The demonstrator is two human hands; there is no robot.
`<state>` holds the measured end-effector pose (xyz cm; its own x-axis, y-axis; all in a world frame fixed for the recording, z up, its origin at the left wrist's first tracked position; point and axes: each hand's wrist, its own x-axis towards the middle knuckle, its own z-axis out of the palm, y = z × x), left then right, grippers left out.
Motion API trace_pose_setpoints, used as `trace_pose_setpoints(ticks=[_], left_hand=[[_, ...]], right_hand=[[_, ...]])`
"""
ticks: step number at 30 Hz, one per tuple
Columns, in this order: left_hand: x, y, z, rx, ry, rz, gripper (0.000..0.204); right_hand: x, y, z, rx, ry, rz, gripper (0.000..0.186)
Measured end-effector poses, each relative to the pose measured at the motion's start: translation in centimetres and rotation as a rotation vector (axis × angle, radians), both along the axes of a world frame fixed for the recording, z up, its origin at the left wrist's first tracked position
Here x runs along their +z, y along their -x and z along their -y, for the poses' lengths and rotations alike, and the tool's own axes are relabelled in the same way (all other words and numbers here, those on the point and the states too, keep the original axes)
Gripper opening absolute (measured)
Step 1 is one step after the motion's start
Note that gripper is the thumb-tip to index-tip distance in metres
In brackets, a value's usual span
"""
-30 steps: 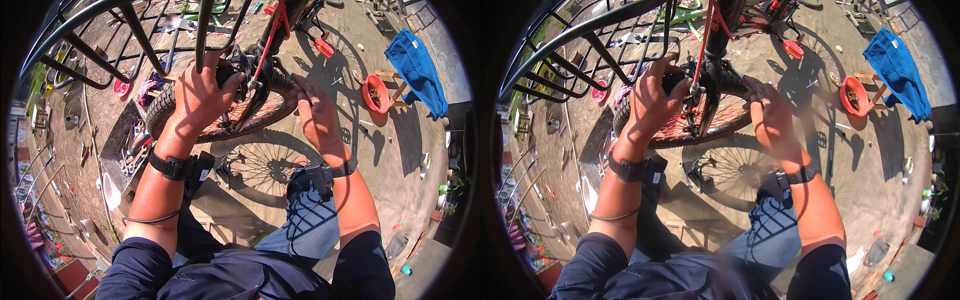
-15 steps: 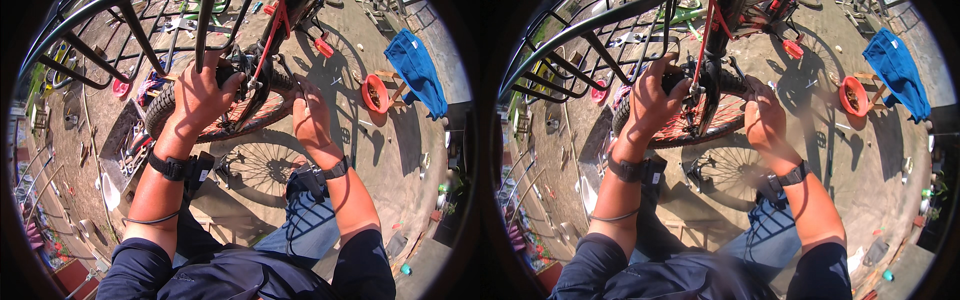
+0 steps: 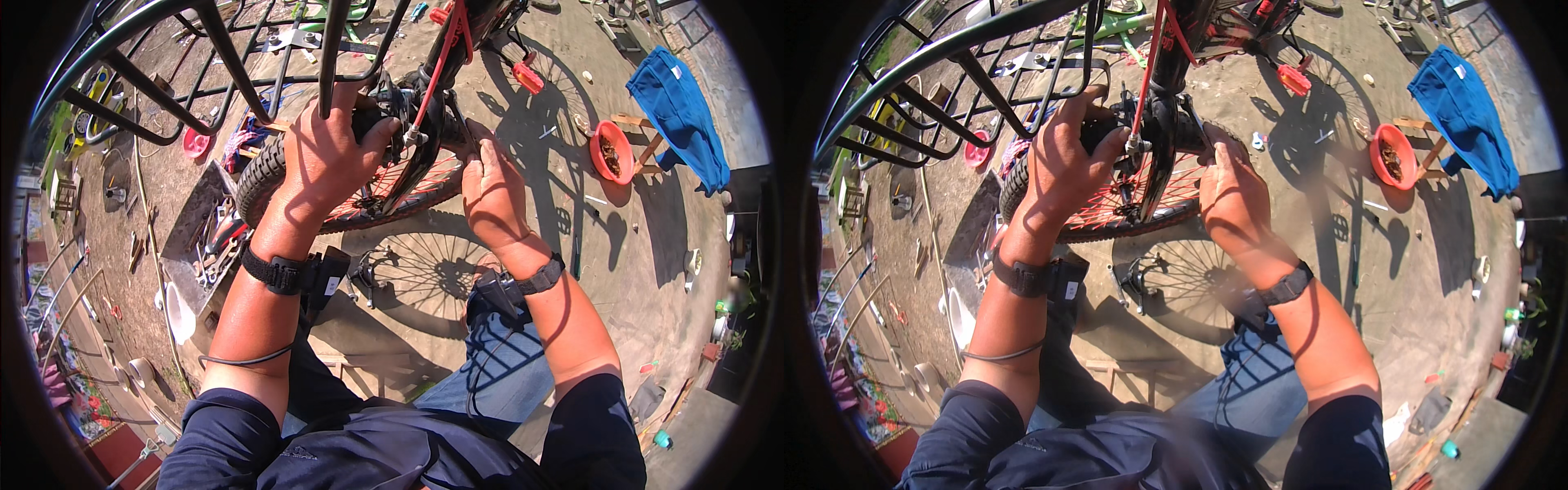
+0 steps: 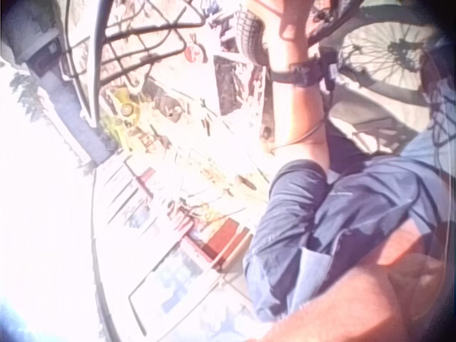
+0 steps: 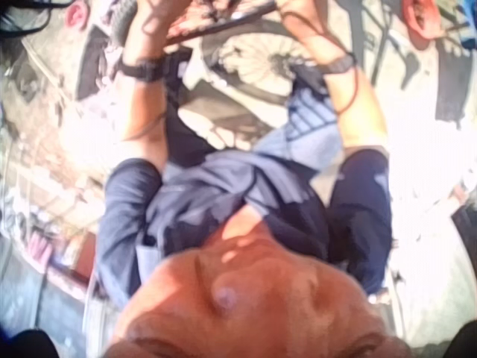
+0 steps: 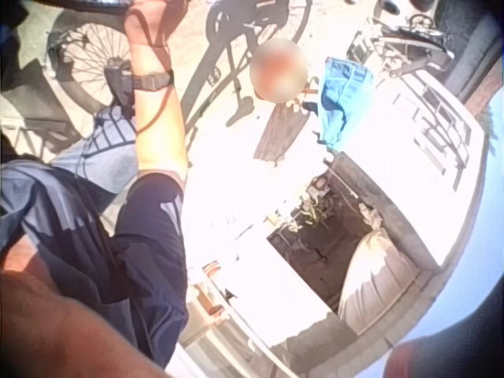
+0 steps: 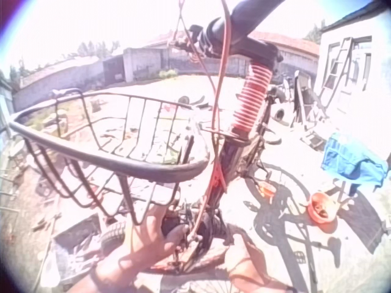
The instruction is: The person works on the rear wheel of a bicycle, using a wrench to tighten a bolt on the axle. They then use their hands to adjust the brake cable and check the wheel's alignment.
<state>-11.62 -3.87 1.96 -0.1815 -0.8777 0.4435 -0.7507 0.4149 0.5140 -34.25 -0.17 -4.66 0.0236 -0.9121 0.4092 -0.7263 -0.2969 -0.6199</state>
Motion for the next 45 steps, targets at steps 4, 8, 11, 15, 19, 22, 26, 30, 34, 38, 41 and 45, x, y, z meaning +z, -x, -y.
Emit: trace_pose_setpoints(ticks=[4, 8, 11, 15, 19, 22, 26, 30, 34, 38, 41, 45], left_hand=[[0.0, 0.0, 0.0, -0.006, 0.001, -0.009, 0.052], [-0.6, -0.1, 0.3, -0.010, 0.123, -0.011, 0.043], [-0.6, 0.0, 0.3, -0.012, 0.178, -0.030, 0.040], [-0.8, 0.1, 0.3, -0.014, 0.163, -0.058, 0.039], [-1.0, 0.1, 0.3, -0.018, 0.128, -0.101, 0.036], [-0.9, -0.3, 0.1, -0.004, 0.055, -0.017, 0.052], [-0.7, 0.1, 0.3, -0.016, 0.105, -0.089, 0.041], [-0.9, -0.7, 0.1, 0.016, 0.056, -0.008, 0.051], [-0.5, -0.5, 0.3, -0.055, 0.019, -0.068, 0.053], [-0.2, -1.3, 0.1, -0.029, -0.056, -0.037, 0.051], [0.7, -1.3, -0.3, -0.006, -0.054, -0.009, 0.044], [2.5, -2.9, -2.8, 0.059, -0.097, 0.016, 0.047]], right_hand=[[1.6, -0.6, -0.7, -0.052, -0.169, -0.055, 0.032], [2.8, -0.1, -0.5, 0.032, 0.000, -0.072, 0.030], [4.6, 0.6, -0.2, 0.120, -0.112, 0.100, 0.030], [6.9, 1.3, 0.6, 0.148, -0.204, 0.189, 0.030], [11.0, 1.0, 1.8, 0.092, -0.424, 0.567, 0.026], [11.7, 1.0, 3.2, 0.120, -0.389, 0.678, 0.029], [11.7, 0.7, 3.1, 0.091, -0.347, 0.705, 0.031], [10.7, 0.9, 1.2, 0.059, -0.302, 0.795, 0.026], [10.3, 1.8, -0.9, -0.011, -0.284, 0.798, 0.022], [9.9, 2.6, -3.0, -0.015, -0.295, 0.785, 0.019], [10.1, 3.8, -4.9, 0.009, -0.323, 0.799, 0.020], [10.4, 4.8, -7.2, 0.042, -0.306, 0.805, 0.021]])
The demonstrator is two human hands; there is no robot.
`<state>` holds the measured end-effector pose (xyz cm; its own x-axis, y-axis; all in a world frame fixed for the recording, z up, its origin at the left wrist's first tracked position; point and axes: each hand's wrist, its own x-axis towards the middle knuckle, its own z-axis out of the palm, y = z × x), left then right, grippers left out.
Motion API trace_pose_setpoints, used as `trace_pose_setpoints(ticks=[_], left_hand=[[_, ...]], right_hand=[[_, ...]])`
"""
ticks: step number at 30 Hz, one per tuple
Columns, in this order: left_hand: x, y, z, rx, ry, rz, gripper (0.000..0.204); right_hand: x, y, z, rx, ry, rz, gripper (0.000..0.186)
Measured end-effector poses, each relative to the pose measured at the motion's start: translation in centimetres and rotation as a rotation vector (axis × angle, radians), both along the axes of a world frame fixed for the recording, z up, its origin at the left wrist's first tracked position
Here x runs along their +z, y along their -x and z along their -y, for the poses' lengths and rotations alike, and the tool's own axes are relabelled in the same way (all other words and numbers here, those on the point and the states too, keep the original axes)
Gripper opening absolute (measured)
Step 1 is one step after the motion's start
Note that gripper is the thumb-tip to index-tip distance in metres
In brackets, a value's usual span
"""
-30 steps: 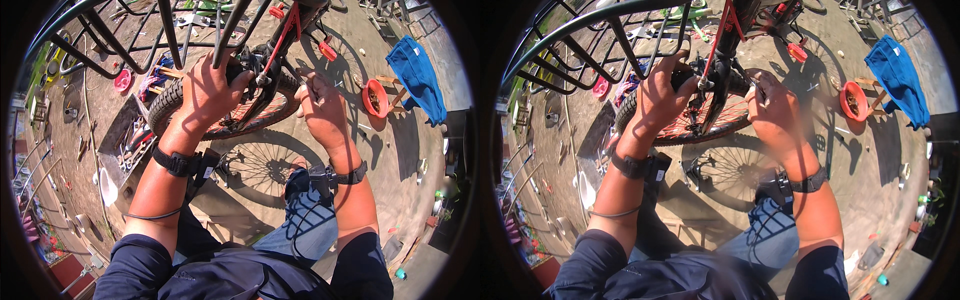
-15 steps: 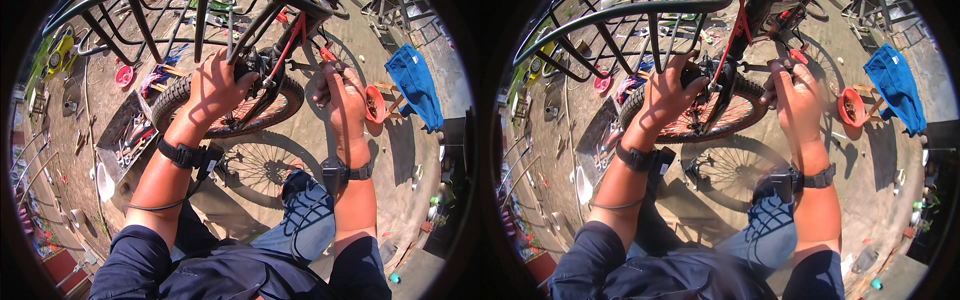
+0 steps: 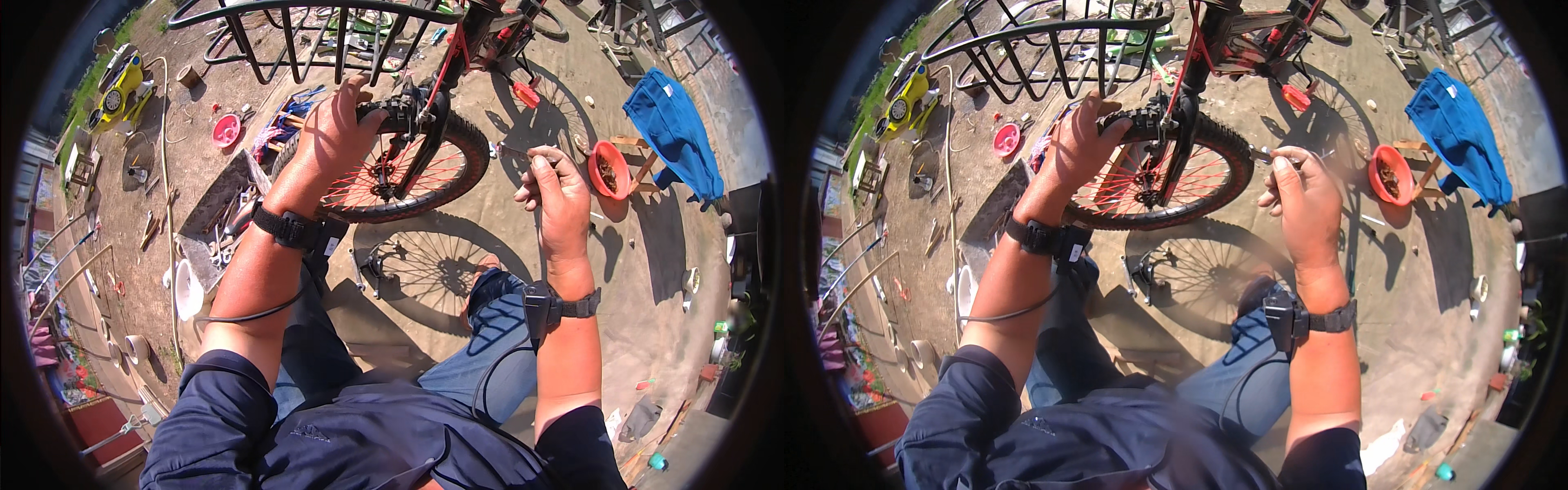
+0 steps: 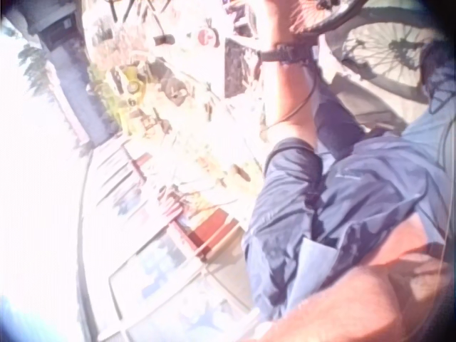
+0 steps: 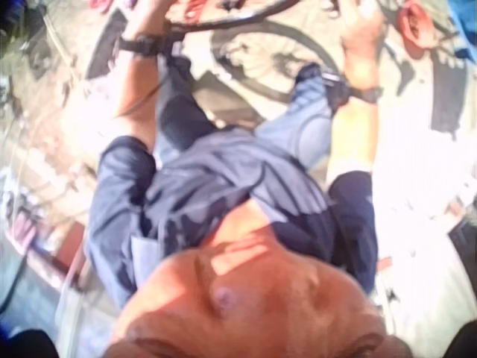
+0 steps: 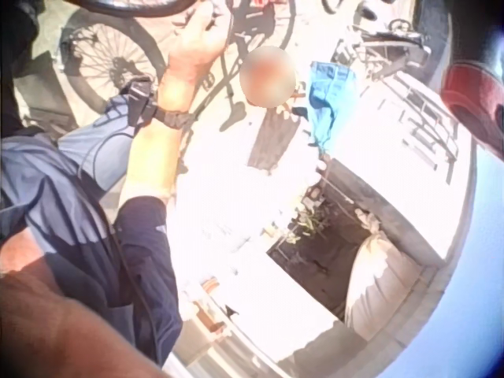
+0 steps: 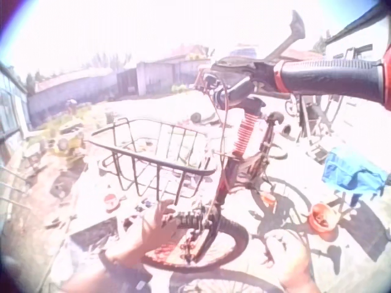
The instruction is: The person works on the rear wheel of a bicycle, using a wrench to tighten a bolt on the axle. They then use their hands to adjust the brake cable and check the wheel's alignment.
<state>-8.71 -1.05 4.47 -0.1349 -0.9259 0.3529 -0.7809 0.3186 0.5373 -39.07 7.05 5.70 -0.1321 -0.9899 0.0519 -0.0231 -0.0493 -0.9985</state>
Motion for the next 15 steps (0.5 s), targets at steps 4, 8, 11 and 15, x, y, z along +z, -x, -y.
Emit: trace_pose_setpoints(ticks=[4, 8, 11, 15], left_hand=[[1.5, -4.7, -5.7, 0.137, -0.034, 0.038, 0.042], [-1.8, -14.2, -14.5, 0.380, -0.050, 0.049, 0.028], [-5.0, -18.7, -23.1, 0.603, -0.453, 0.156, 0.028], [-12.3, -21.5, -35.5, 0.655, -1.238, -0.500, 0.036]], right_hand=[[0.3, 0.6, -2.0, 0.015, 0.027, 0.027, 0.022], [0.5, 0.4, -3.6, 0.055, 0.029, 0.063, 0.027], [0.6, 0.6, -4.3, 0.091, -0.038, 0.057, 0.029], [0.1, 0.5, -3.5, 0.211, -0.185, -0.042, 0.028]])
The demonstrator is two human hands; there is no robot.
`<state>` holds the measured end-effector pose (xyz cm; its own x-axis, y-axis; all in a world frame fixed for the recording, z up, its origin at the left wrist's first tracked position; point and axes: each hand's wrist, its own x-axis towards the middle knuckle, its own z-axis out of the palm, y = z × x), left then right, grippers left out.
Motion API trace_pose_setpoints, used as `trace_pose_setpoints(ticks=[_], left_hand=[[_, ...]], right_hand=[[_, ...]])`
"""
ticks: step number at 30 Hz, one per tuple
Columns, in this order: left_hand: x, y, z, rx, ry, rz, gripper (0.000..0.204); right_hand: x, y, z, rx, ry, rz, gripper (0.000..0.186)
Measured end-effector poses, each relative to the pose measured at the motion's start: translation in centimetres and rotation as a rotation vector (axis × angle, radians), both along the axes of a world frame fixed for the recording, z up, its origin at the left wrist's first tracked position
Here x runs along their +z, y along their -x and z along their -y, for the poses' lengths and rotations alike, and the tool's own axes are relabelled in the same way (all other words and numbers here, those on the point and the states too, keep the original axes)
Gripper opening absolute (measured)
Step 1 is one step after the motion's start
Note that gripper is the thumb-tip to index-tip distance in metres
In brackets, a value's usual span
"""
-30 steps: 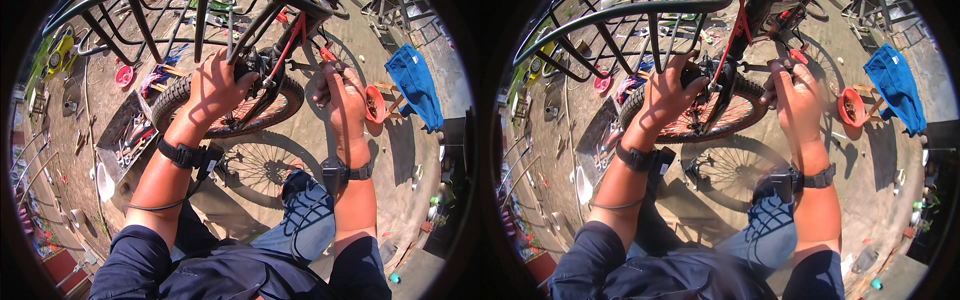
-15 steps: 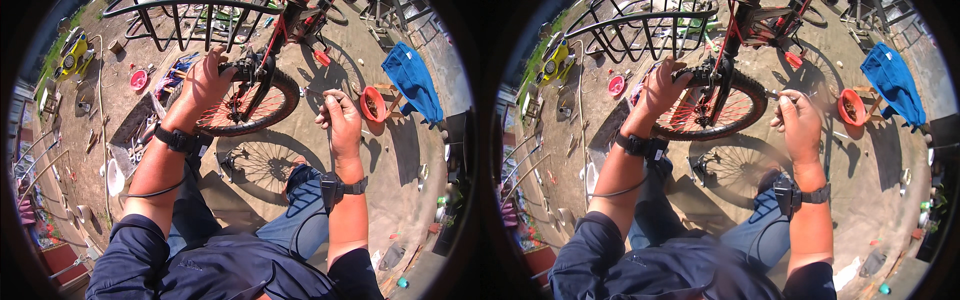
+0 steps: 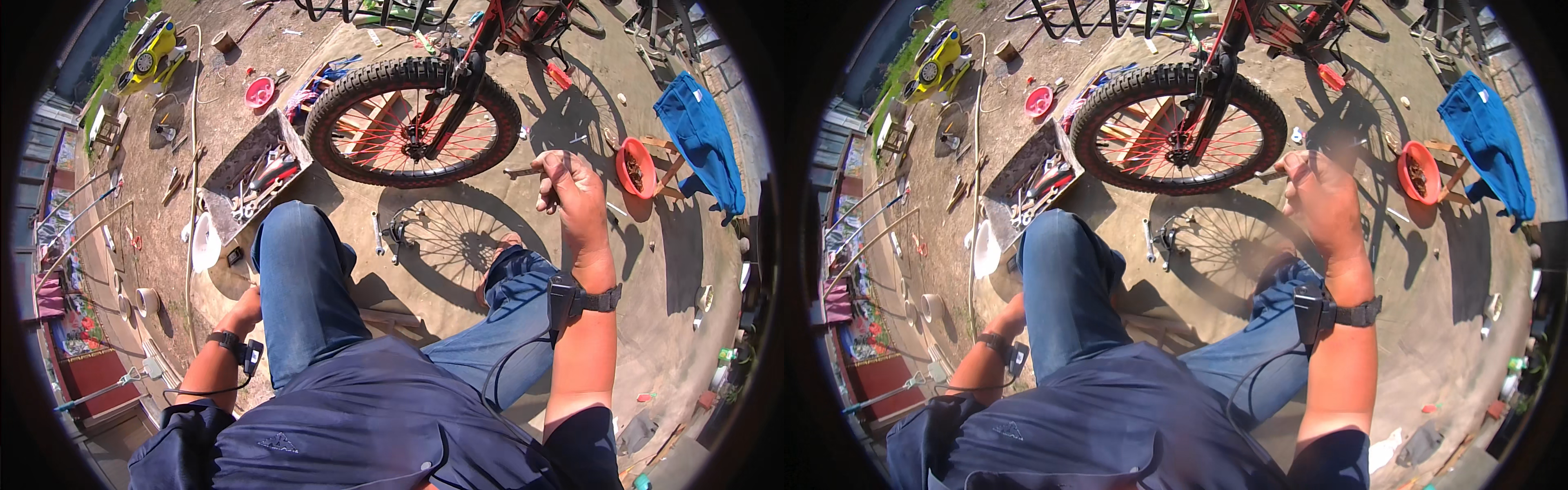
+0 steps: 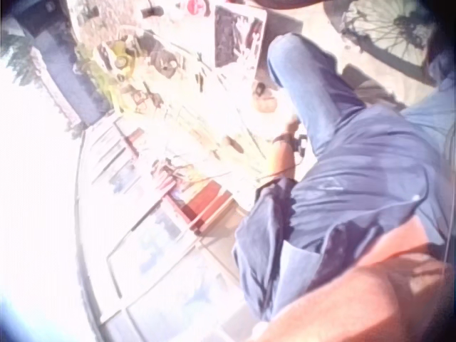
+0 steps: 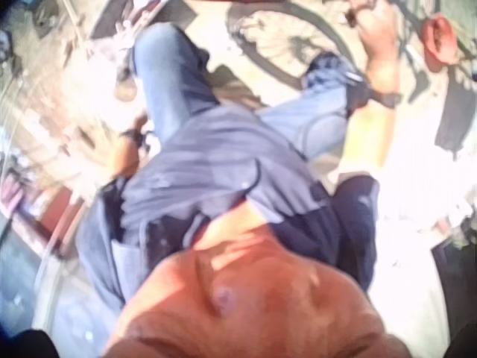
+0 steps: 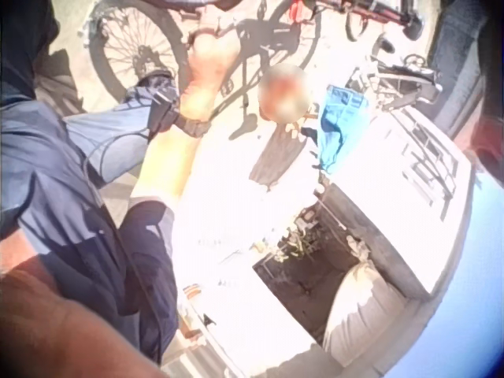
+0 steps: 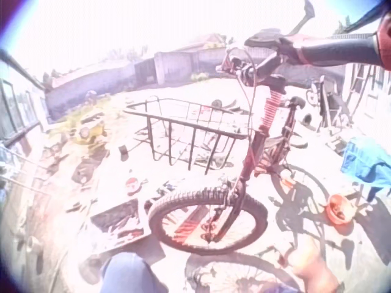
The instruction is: The person works on the rear wheel of a bicycle, using a wrench to tighten a bolt on the axle. They then use their hands to adjust the brake cable and check the wheel's alignment.
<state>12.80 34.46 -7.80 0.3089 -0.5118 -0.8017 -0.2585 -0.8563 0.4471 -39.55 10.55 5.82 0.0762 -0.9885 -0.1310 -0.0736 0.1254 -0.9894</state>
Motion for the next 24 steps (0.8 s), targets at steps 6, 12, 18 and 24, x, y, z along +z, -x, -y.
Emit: trace_pose_setpoints(ticks=[6, 12, 18, 24], left_hand=[[-3.8, 1.8, -6.0, 0.092, -0.377, -0.285, 0.037], [-6.4, 2.9, -6.5, 0.204, -0.382, -0.407, 0.037], [-7.1, 7.8, -12.6, 0.296, -0.220, -0.477, 0.038], [-4.3, 16.1, -16.1, 0.312, -0.008, -0.570, 0.042]], right_hand=[[-0.9, -5.2, 5.7, 0.725, 0.091, -0.392, 0.033], [-5.6, -12.0, 9.3, 1.350, 0.191, -0.766, 0.029], [-7.1, -16.4, 9.9, 1.468, -0.230, -0.639, 0.043], [-9.1, -17.1, 9.3, 1.324, -0.400, -0.590, 0.040]])
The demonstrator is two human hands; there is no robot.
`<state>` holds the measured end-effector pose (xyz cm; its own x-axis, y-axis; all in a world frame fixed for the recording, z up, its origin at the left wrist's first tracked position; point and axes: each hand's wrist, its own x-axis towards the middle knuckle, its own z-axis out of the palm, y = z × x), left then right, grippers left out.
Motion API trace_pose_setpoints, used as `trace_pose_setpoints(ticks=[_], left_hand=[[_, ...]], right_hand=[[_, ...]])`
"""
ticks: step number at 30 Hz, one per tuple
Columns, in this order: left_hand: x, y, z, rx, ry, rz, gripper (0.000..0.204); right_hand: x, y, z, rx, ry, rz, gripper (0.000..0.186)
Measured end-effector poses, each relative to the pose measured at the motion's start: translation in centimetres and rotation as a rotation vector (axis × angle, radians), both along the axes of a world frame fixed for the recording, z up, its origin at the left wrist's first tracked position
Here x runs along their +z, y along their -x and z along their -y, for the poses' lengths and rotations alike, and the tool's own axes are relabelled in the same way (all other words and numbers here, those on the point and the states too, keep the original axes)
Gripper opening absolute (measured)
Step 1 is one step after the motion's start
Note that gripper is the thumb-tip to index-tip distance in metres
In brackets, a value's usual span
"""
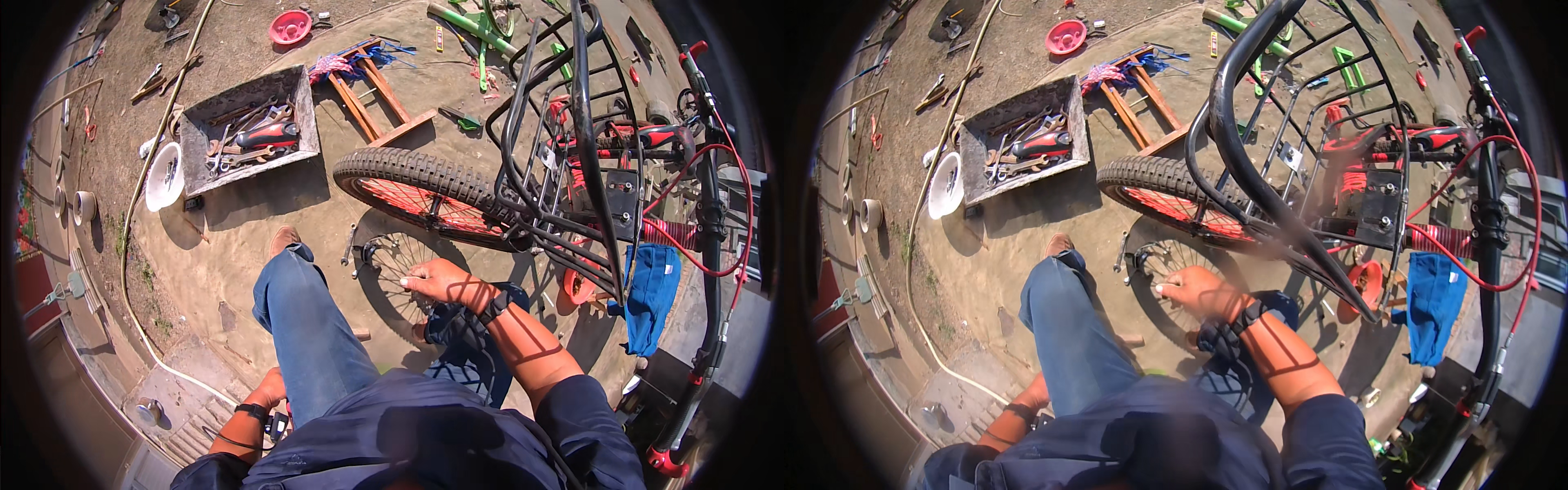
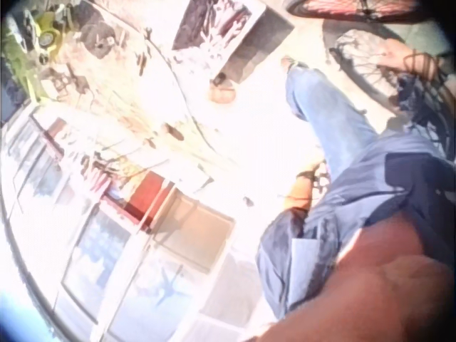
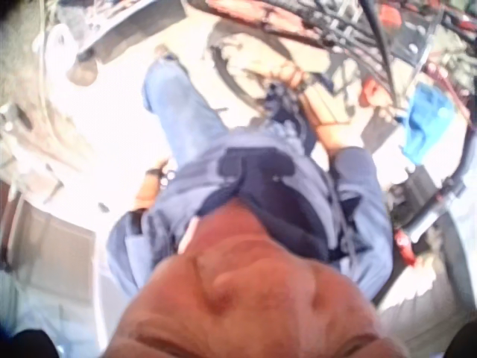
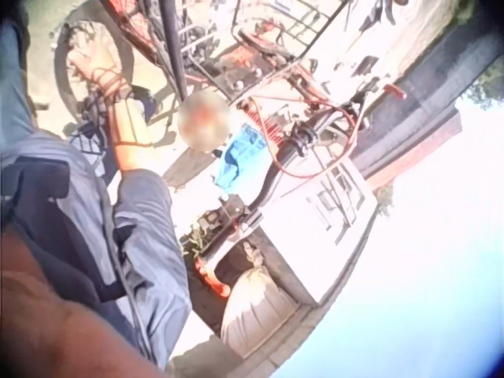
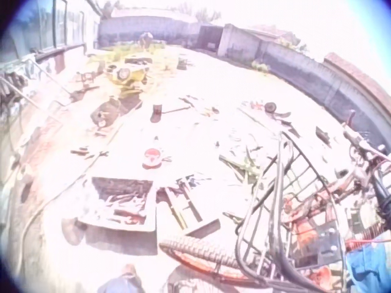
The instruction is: The person works on the rear wheel of a bicycle, using a wrench to tighten a bolt on the axle. They then use their hands to adjust the brake cable and check the wheel's alignment.
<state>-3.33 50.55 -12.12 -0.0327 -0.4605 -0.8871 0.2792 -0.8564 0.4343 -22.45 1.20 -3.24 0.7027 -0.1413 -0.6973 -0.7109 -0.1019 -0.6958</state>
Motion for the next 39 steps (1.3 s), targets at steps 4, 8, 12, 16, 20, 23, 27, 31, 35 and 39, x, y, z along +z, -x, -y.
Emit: trace_pose_setpoints(ticks=[4, 8, 12, 16, 20, 23, 27, 31, 35, 39], left_hand=[[1.9, 3.4, 1.6, 0.073, -0.016, -0.067, 0.042], [2.1, 6.6, 5.1, 0.093, -0.048, -0.091, 0.041], [1.8, 8.7, 6.6, 0.114, -0.097, -0.119, 0.039], [0.4, 9.8, 7.2, 0.132, -0.121, -0.122, 0.037], [-1.5, 9.8, 7.5, 0.143, -0.123, -0.095, 0.035], [-3.0, 9.2, 7.4, 0.145, -0.108, -0.058, 0.033], [-4.9, 7.3, 7.2, 0.147, -0.085, 0.041, 0.031], [-5.2, 4.0, 5.7, 0.240, -0.093, 0.172, 0.030], [-1.2, 0.8, 7.0, 0.480, -0.187, 0.369, 0.023], [-0.3, -1.3, 8.6, 0.575, -0.036, 0.443, 0.021]], right_hand=[[-0.5, 1.4, -1.0, 0.019, -0.026, -0.035, 0.044], [0.2, 2.7, -0.5, 0.056, -0.008, 0.067, 0.040], [-1.3, 4.3, 0.5, 0.007, -0.105, -0.174, 0.040], [-3.1, 4.9, 1.0, -0.050, -0.058, -0.178, 0.045], [-5.3, 5.4, 0.9, -0.101, -0.017, -0.098, 0.041], [-6.2, 5.9, 0.9, -0.061, 0.024, -0.141, 0.042], [-6.5, 7.7, 0.3, -0.103, 0.053, 0.026, 0.032], [-3.7, 9.8, -0.2, -0.240, -0.037, 0.136, 0.022], [0.5, 11.5, -1.4, -0.575, -0.188, 0.236, 0.036], [0.8, 15.6, -0.6, -0.794, -0.259, 0.338, 0.022]])
